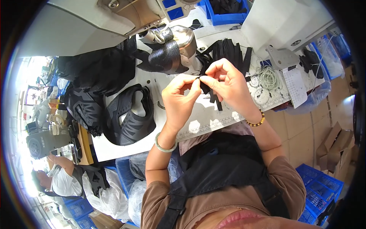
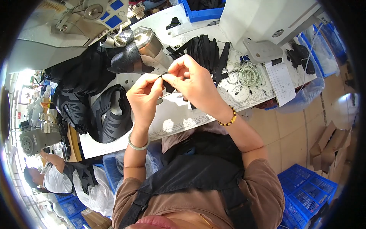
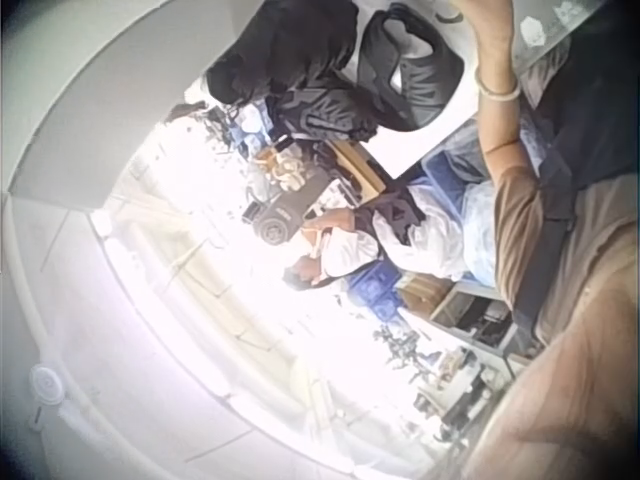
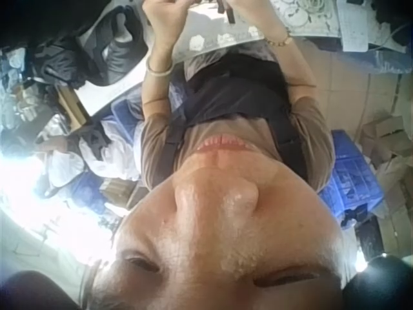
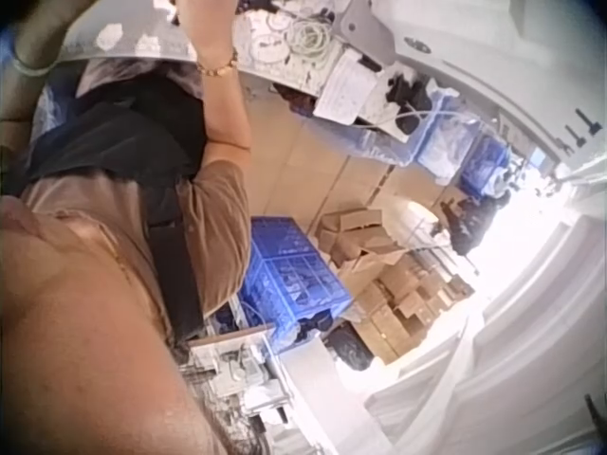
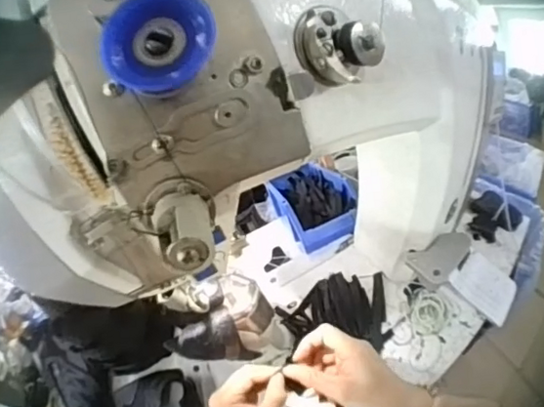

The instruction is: Manually aligning and preparing small black leather components for stitching on an industrial sewing machine.

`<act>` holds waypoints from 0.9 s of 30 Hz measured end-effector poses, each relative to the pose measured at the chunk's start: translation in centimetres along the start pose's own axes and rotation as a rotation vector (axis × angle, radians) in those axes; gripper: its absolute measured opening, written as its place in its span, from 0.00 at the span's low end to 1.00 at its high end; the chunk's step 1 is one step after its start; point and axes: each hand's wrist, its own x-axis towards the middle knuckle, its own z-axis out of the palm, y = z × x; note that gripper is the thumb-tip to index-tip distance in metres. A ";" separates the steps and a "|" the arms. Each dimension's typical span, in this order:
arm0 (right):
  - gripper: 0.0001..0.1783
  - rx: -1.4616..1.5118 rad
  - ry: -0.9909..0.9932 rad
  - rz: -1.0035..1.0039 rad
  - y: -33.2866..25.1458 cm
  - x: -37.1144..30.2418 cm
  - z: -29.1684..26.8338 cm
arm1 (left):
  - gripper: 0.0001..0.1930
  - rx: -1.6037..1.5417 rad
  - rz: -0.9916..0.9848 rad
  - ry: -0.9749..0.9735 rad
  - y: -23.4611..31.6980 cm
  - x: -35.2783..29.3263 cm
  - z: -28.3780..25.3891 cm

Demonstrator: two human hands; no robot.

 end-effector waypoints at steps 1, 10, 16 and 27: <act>0.12 -0.142 0.055 -0.147 0.3 0.1 0.2 | 0.03 -0.110 -0.104 0.021 0.2 -0.2 0.1; 0.16 0.179 -0.243 0.094 -2.3 -0.4 -0.6 | 0.03 -0.441 -0.378 -0.040 1.8 -1.0 -1.1; 0.19 -0.165 -0.636 -0.097 -4.0 1.8 -2.6 | 0.06 -0.179 -0.432 -0.305 5.0 0.5 -3.7; 0.14 -0.598 -0.362 -0.482 -4.3 1.4 -1.8 | 0.06 -0.237 -0.400 -0.257 4.9 1.3 -4.2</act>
